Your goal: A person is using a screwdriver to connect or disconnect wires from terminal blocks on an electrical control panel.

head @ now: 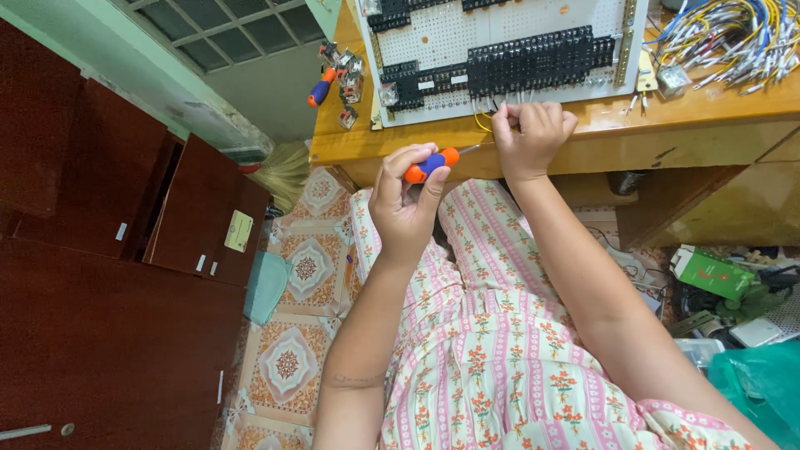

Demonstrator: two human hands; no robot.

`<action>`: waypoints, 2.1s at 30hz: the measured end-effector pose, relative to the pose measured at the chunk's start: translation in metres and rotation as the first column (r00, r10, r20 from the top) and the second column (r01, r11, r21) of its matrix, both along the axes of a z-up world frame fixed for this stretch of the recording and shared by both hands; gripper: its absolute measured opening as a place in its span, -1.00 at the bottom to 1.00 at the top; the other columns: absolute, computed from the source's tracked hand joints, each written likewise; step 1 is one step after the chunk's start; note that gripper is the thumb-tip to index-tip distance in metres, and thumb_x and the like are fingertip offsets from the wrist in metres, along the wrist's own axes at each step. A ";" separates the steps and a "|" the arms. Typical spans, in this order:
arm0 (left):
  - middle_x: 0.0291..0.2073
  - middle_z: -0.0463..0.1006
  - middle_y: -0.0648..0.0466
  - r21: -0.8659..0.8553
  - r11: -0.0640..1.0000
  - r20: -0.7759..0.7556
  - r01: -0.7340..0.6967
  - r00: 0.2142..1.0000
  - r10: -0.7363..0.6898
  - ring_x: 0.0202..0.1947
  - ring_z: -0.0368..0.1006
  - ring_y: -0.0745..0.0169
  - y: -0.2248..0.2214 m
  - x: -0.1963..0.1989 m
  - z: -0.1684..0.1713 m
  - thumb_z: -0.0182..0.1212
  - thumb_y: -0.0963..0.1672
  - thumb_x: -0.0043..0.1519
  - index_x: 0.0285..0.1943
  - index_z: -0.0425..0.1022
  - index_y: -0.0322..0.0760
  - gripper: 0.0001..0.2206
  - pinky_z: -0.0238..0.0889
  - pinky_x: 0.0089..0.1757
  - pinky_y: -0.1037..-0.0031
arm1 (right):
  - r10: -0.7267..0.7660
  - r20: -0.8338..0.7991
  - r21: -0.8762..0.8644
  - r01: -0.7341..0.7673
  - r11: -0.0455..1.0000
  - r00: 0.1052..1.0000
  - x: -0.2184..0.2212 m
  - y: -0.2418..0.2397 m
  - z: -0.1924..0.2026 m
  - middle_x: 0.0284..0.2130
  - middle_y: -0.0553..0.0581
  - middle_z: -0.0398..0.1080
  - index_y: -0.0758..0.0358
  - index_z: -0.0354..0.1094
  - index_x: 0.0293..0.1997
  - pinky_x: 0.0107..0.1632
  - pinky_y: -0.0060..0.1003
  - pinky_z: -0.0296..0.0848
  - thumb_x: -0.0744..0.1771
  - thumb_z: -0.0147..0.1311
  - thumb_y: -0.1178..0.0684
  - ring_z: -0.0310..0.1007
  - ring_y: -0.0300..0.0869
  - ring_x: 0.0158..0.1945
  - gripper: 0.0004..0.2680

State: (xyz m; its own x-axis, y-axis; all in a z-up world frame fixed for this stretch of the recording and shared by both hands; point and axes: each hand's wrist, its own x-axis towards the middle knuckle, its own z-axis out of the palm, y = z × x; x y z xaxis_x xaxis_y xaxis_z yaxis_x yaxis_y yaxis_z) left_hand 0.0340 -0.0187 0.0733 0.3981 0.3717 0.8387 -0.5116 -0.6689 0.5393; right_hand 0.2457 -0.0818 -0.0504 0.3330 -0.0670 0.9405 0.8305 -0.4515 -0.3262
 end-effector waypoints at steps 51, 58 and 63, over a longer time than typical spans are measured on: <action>-0.09 0.54 -0.04 -0.050 0.998 -0.036 -0.031 0.999 0.030 -0.01 0.55 0.13 -0.003 0.009 -0.010 0.38 -0.18 0.24 0.03 0.53 -0.36 -0.77 0.53 -0.07 0.47 | -0.146 -0.042 -0.045 0.144 0.989 0.988 0.007 0.013 -0.005 -0.52 -0.19 0.39 -0.09 0.46 -0.31 -0.08 -0.19 0.18 0.22 0.33 0.10 0.39 -0.21 -0.35 -0.87; 0.04 0.55 0.01 -0.088 0.996 -0.021 -0.023 1.000 0.021 0.12 0.49 0.18 0.009 0.035 -0.010 0.29 -0.11 0.34 0.18 0.46 -0.25 -0.73 0.48 0.03 0.44 | -0.086 -0.121 0.031 0.090 0.995 0.989 0.005 0.011 -0.010 -0.57 -0.24 0.39 -0.08 0.41 -0.29 -0.07 -0.23 0.20 0.22 0.39 0.11 0.36 -0.23 -0.39 -0.82; 0.07 0.55 0.03 -0.089 0.996 -0.088 -0.014 0.996 0.006 0.14 0.51 0.13 0.011 0.057 -0.008 0.22 -0.10 0.38 0.19 0.41 -0.21 -0.76 0.50 0.04 0.46 | -0.080 -0.117 0.048 0.087 0.995 0.990 0.006 0.010 -0.008 -0.55 -0.21 0.41 -0.04 0.35 -0.30 -0.10 -0.23 0.20 0.22 0.42 0.09 0.38 -0.21 -0.40 -0.79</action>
State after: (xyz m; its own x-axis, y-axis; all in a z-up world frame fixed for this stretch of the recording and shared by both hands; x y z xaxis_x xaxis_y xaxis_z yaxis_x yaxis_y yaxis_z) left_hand 0.0906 -0.0077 0.0648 0.4647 0.4479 0.7639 -0.4533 -0.6208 0.6397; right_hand 0.2514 -0.0715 -0.0579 0.4299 -0.1478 0.8907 0.7462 -0.4973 -0.4427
